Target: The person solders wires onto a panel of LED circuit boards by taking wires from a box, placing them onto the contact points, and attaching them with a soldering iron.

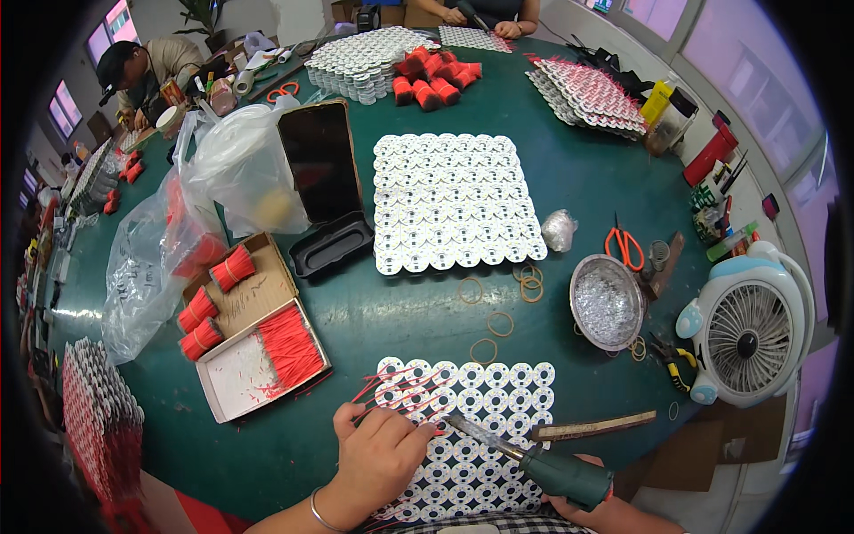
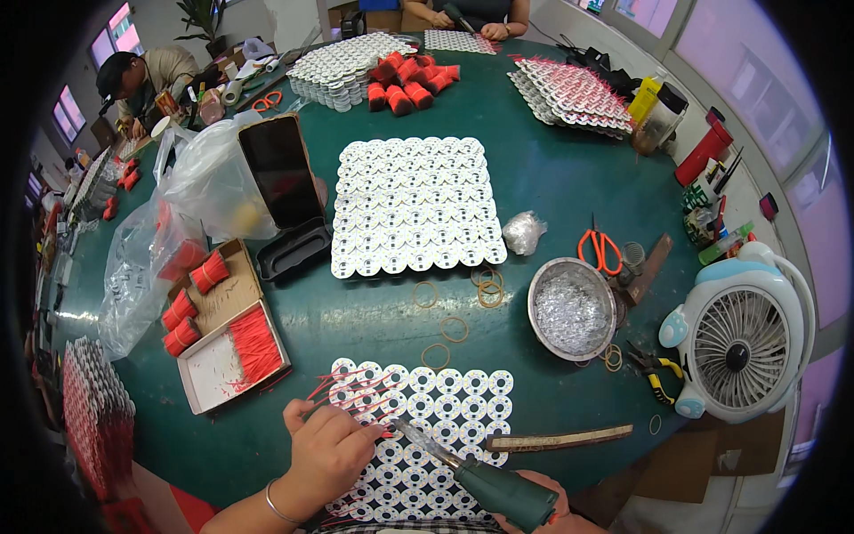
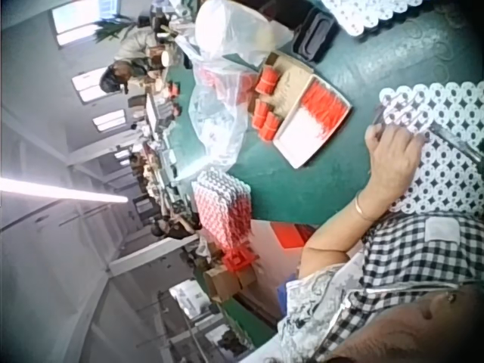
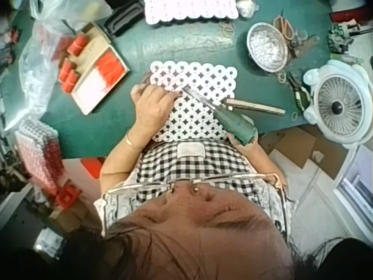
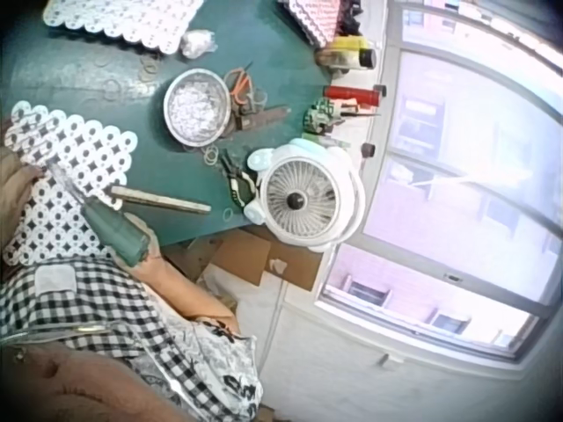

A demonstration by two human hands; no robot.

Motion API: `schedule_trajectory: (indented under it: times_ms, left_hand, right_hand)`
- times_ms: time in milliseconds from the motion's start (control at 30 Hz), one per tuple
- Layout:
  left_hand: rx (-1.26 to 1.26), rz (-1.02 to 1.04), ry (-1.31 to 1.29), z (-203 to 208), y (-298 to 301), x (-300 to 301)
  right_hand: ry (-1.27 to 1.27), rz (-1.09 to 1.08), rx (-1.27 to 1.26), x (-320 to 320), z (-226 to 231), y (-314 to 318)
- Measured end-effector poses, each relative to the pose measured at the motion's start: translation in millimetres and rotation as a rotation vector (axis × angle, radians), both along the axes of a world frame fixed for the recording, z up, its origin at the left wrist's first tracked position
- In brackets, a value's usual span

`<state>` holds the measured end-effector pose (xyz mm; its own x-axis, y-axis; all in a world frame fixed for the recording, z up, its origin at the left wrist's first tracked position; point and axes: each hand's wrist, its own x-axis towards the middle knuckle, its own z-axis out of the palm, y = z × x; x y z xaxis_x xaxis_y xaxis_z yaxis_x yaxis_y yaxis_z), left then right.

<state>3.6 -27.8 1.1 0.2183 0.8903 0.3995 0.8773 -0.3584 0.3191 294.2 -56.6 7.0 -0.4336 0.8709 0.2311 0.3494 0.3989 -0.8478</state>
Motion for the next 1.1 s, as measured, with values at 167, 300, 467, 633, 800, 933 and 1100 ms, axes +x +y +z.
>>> schedule_trajectory:
  times_ms: [167, 300, 467, 633, 800, 933, 1100]
  left_hand:
    - [-0.013, -0.007, 0.023, 2, 0, 0]
    - [-0.029, -0.005, 0.058, 2, -1, -1]
    - [0.001, -0.016, 0.022, 2, 0, 0]
    - [-0.028, -0.015, 0.06, 6, 0, 1]
    - [0.052, 0.011, 0.106, 8, -6, 9]
    - [0.031, -0.007, 0.116, 4, -8, 11]
    - [0.022, -0.022, 0.108, 3, -9, 10]
  right_hand:
    - [-0.201, 0.071, -0.329, 7, 10, 7]
    - [-0.321, 0.152, 0.074, -15, 25, 23]
    - [-0.273, 0.061, -0.281, -9, 33, 15]
    - [-0.227, 0.12, -0.187, -4, 33, 18]
    - [-0.081, 0.065, -0.44, 11, 17, 3]
    - [0.013, 0.034, -0.497, 16, 6, -7]
    - [-0.01, -0.024, -0.473, 12, 7, -12]
